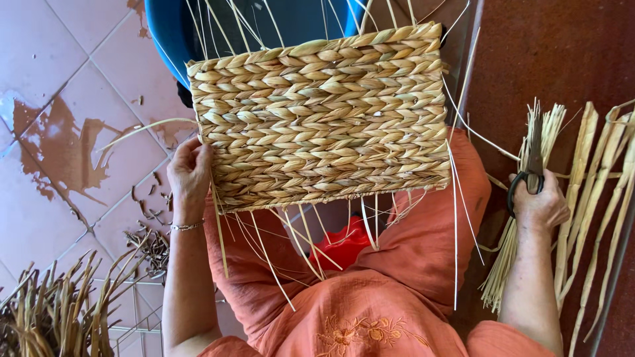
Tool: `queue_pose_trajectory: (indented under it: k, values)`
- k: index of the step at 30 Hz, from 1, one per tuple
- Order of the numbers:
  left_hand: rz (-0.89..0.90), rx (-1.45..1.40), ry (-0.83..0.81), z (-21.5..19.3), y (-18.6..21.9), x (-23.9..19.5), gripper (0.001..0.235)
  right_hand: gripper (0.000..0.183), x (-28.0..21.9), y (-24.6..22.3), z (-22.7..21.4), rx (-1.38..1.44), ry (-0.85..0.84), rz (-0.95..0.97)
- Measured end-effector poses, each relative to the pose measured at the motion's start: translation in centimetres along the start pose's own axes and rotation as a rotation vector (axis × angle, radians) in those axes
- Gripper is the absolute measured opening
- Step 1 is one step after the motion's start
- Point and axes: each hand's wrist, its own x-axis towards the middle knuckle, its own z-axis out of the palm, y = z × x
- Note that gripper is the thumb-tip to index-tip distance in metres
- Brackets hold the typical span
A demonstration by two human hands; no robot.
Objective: The person weaves a rectangular basket using dried palm leaves, interlacing strands by hand and occasionally dipping them into a blue basin of water. After completing the weave, the person uses scissors to trim excess strands from the edges.
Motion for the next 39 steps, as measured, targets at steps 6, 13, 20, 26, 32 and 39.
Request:
queue_pose_trajectory:
  k: [6, 13, 20, 26, 32, 39]
  values:
    - [0.067, 0.04, -0.011, -0.8, -0.7, 1.0, 0.027, 0.063, -0.1, -0.1, 0.4, -0.067, -0.148, 0.114]
    - [0.046, 0.066, -0.031, -0.3, 0.2, 0.6, 0.031, 0.073, 2.9, -4.2, -6.6, -0.233, -0.322, 0.314]
    - [0.06, 0.112, -0.011, 0.3, 0.6, 0.0, 0.028, 0.022, -0.4, -12.4, -10.4, 0.526, -0.126, -0.245]
    - [-0.01, 0.079, 0.005, 0.6, 1.4, -0.6, 0.032, 0.053, -1.7, -21.8, -9.6, 0.732, -0.228, -0.416]
    - [-0.044, -0.019, -0.015, 1.3, 1.5, -0.7, 0.034, 0.073, -1.3, -24.9, -8.7, 1.188, -0.576, 0.065]
    - [0.045, 0.062, 0.027, 1.5, 0.3, -0.5, 0.034, 0.083, -1.7, -25.4, -7.4, 1.277, -0.516, -0.045]
